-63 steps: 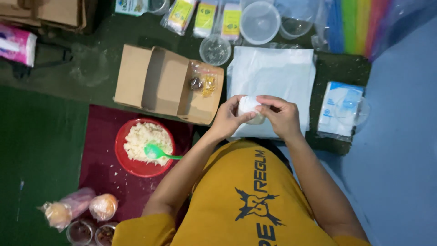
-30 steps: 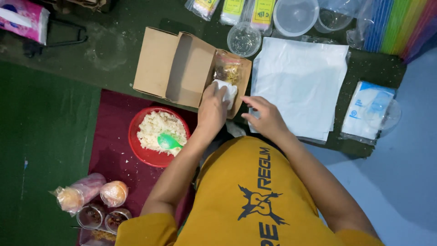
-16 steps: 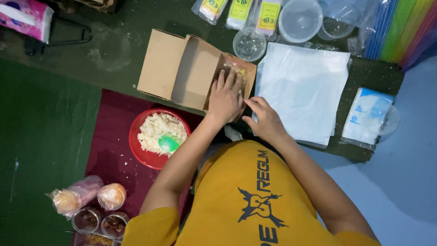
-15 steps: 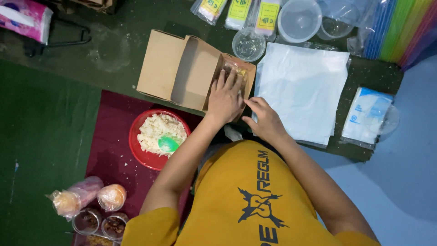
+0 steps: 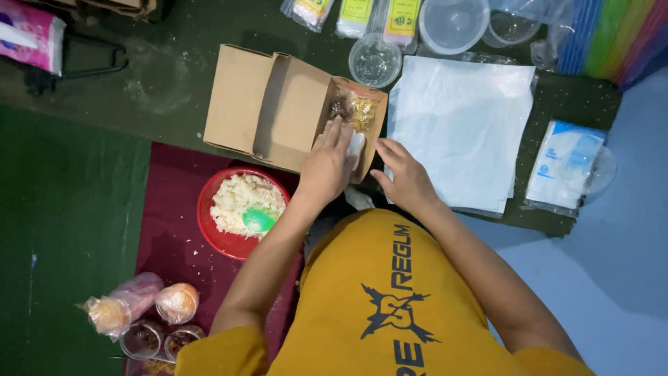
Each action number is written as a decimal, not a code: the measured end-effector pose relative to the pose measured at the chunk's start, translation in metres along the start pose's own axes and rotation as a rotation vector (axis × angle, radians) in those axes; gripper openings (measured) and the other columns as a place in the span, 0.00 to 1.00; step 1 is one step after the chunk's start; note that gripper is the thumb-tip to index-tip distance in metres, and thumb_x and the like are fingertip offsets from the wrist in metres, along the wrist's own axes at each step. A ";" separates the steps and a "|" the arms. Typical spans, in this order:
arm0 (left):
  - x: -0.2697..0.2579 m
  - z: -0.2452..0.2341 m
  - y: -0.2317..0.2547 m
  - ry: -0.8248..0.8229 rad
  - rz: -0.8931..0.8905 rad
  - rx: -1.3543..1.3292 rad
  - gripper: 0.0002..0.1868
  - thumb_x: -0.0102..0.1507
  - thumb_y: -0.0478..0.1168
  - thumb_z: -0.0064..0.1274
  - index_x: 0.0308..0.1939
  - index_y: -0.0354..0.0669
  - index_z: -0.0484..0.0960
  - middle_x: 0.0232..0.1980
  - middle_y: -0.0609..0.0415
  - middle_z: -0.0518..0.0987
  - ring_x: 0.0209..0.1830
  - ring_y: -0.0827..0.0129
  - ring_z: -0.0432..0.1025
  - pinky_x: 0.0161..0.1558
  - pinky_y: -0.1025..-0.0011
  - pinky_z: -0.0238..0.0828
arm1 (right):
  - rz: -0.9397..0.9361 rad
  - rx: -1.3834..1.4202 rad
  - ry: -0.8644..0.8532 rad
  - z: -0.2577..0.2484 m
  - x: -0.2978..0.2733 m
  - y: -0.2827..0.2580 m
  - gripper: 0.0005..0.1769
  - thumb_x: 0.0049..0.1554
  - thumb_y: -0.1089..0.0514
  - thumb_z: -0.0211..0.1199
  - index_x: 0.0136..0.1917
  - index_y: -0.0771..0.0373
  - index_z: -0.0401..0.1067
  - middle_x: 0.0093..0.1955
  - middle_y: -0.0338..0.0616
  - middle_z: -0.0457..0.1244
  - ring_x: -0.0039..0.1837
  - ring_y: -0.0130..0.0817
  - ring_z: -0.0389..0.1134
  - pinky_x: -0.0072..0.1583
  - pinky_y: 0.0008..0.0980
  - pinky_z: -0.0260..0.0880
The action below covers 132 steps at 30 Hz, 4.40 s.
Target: The person puts food items from different containers into a small plastic cup and a cardboard box by hand and using a spoon.
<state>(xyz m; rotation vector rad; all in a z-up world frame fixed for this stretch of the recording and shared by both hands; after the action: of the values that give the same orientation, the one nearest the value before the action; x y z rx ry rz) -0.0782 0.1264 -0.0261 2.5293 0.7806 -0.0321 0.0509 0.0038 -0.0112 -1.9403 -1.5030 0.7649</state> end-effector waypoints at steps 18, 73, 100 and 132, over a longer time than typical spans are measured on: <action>-0.091 -0.088 -0.034 0.673 0.052 -0.450 0.27 0.61 0.26 0.45 0.66 0.31 0.70 0.67 0.35 0.70 0.69 0.35 0.65 0.69 0.46 0.62 | 0.006 0.036 0.099 0.005 0.002 0.007 0.33 0.61 0.59 0.67 0.76 0.68 0.64 0.73 0.56 0.59 0.72 0.55 0.64 0.64 0.47 0.72; 0.075 -0.035 0.030 0.218 0.096 0.156 0.35 0.65 0.62 0.53 0.69 0.48 0.68 0.71 0.39 0.64 0.75 0.40 0.54 0.66 0.31 0.55 | 0.076 0.026 -0.021 0.027 -0.013 0.022 0.33 0.62 0.58 0.63 0.77 0.64 0.60 0.79 0.55 0.55 0.80 0.51 0.53 0.74 0.48 0.58; 0.048 -0.046 0.035 0.055 0.081 0.134 0.52 0.57 0.60 0.53 0.82 0.60 0.49 0.83 0.44 0.47 0.81 0.33 0.42 0.64 0.25 0.53 | -0.032 -0.029 0.011 0.029 -0.020 0.005 0.23 0.61 0.55 0.67 0.67 0.64 0.72 0.64 0.56 0.64 0.67 0.53 0.65 0.62 0.48 0.69; 0.034 -0.022 0.025 -0.041 0.061 0.235 0.44 0.71 0.68 0.37 0.84 0.51 0.46 0.86 0.49 0.45 0.86 0.48 0.39 0.80 0.40 0.35 | 0.021 0.217 0.141 0.027 -0.013 0.014 0.25 0.63 0.64 0.62 0.72 0.63 0.63 0.67 0.51 0.62 0.62 0.49 0.70 0.59 0.36 0.77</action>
<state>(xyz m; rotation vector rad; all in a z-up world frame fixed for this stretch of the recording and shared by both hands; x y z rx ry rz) -0.0392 0.1366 -0.0008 2.7623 0.7203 -0.1636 0.0376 -0.0093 -0.0384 -1.8103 -1.2630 0.7505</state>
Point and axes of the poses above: each hand's wrist, its own x-axis towards the middle knuckle, its own z-axis out of the palm, y = z × x, the point moved 5 cm from there along x, towards the middle knuckle
